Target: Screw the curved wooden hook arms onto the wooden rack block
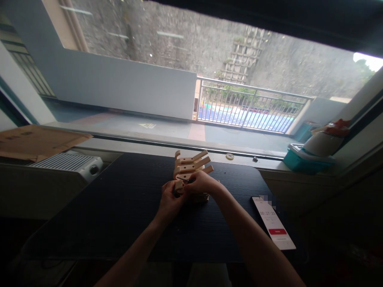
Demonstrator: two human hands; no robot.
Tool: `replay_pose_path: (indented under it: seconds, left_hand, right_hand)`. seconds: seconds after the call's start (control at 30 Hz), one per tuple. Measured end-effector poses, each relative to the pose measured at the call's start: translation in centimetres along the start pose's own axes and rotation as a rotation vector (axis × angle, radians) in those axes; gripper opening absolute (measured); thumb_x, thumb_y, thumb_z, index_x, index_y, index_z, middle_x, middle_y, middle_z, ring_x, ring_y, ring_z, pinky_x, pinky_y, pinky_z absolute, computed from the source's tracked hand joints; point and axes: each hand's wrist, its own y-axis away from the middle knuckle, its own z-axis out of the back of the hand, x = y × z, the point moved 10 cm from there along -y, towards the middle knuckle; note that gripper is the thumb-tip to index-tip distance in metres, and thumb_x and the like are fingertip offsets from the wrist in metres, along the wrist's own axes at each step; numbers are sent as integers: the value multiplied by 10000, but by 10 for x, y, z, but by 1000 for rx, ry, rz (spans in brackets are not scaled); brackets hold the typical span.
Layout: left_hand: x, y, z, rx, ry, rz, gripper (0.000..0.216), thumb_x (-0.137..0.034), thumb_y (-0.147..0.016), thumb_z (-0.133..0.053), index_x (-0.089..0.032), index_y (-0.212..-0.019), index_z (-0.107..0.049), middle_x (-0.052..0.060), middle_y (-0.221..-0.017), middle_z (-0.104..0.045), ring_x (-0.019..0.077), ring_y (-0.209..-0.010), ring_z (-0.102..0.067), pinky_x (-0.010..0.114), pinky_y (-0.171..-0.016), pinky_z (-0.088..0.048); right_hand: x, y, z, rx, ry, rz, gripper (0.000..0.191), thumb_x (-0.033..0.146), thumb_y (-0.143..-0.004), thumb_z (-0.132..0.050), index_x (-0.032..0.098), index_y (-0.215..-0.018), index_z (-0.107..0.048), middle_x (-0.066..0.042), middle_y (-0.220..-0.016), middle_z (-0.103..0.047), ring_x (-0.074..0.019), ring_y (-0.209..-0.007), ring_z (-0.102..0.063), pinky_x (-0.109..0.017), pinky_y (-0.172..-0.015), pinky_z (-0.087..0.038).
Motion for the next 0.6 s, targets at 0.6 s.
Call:
replay_pose_path:
  seconds: [0.6]
  left_hand:
    - [1, 5, 1, -152, 4, -13, 199, -243, -685, -670, -197, -850, -569, 48, -924, -611, 252, -1026, -524, 405, -913, -450]
  right_hand:
    - [21, 48, 53, -186, 244, -6, 282, 255, -731, -588, 184, -984, -689, -47, -879, -666, -155, -740, -548, -255, -624, -372]
